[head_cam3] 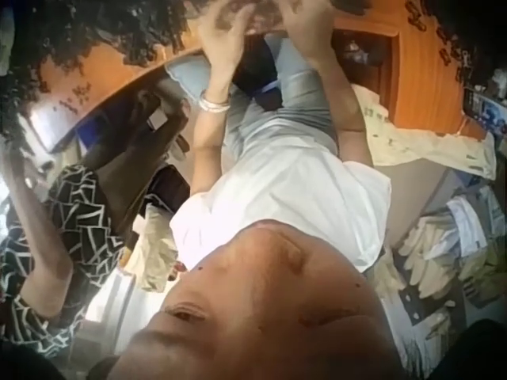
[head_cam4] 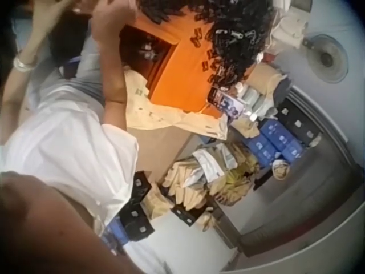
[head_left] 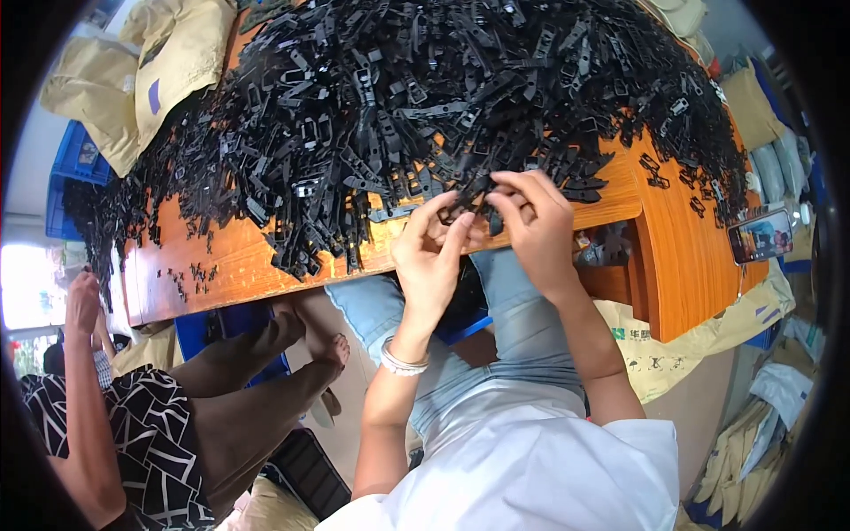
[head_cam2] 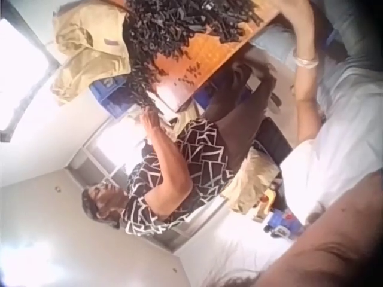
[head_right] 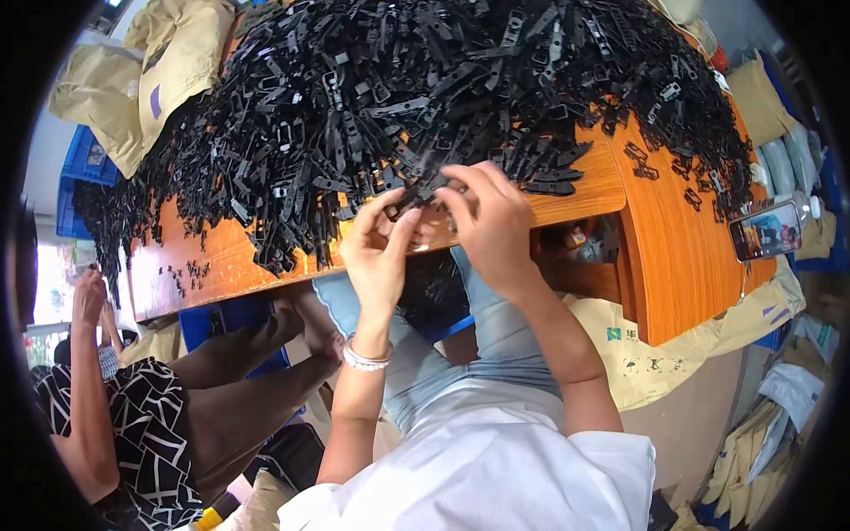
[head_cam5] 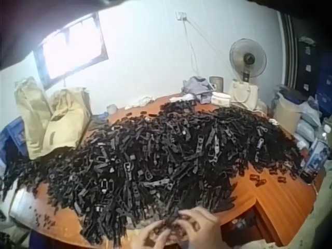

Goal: Assembling small black plastic components by hand at a factory workstation.

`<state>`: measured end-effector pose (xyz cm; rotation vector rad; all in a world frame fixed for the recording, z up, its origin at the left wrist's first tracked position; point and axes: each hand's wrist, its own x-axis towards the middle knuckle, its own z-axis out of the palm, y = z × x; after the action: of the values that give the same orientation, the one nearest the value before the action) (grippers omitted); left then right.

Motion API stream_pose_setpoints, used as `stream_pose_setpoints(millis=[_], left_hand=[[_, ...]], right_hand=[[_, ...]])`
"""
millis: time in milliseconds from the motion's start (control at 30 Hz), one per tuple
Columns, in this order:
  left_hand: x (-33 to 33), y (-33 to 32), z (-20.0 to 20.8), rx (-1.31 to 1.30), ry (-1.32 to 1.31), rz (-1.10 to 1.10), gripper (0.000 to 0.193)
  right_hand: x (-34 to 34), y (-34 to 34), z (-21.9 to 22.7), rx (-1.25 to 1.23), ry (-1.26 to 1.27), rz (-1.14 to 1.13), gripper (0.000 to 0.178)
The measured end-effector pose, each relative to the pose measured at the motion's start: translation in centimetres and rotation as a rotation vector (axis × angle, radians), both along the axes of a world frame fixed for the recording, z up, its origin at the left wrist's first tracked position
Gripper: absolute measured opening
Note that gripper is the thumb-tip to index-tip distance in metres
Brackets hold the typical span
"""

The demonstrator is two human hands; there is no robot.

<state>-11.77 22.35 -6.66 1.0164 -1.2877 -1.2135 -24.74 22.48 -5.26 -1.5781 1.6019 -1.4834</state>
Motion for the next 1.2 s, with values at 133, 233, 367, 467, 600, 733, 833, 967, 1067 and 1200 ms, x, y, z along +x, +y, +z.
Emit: stream_pose_setpoints(millis=[133, 233, 367, 467, 600, 733, 833, 967, 1067, 1200], left_hand=[[0.3, 0.5, 0.0, -0.58, -0.565, 0.308, 0.033], [0.5, 1.1, 0.7, -0.564, -0.565, 0.251, 0.041], [1.0, 1.7, 0.5, -0.599, -0.529, 0.195, 0.049], [1.7, 1.7, 1.7, -0.368, -0.361, -0.024, 0.044], [5.5, -6.4, 2.9, -0.551, -0.63, 0.281, 0.004], [9.5, -14.4, 2.0, -0.374, -1.357, 0.429, 0.017], [9.4, -16.0, 1.9, -0.259, -1.56, 0.329, 0.019], [9.5, -14.6, 2.6, -0.272, -1.348, 0.516, 0.016], [9.1, -10.8, 4.0, -0.329, -0.794, 0.463, 0.016], [6.5, -3.2, 4.0, 0.082, -0.005, 0.074, 0.034]], right_hand=[[1.4, 1.2, 0.4, 0.012, -0.055, 0.217, 0.012], [2.6, 1.2, 0.1, 0.06, -0.303, 0.23, 0.016], [2.9, 1.2, 0.1, 0.09, -0.485, 0.261, 0.017], [2.8, 1.1, -0.8, 0.069, -0.608, 0.236, 0.012], [2.5, 1.3, -0.6, 0.037, -0.714, 0.182, 0.013], [3.0, 1.9, -0.3, 0.078, -0.718, 0.15, 0.015], [2.4, 2.2, -1.0, 0.102, -0.692, 0.161, 0.015], [1.6, 2.2, -1.4, 0.107, -0.663, 0.134, 0.015], [1.2, 1.8, -1.5, 0.129, -0.68, 0.137, 0.013], [2.0, 1.3, -0.4, 0.067, -0.506, 0.223, 0.011]])
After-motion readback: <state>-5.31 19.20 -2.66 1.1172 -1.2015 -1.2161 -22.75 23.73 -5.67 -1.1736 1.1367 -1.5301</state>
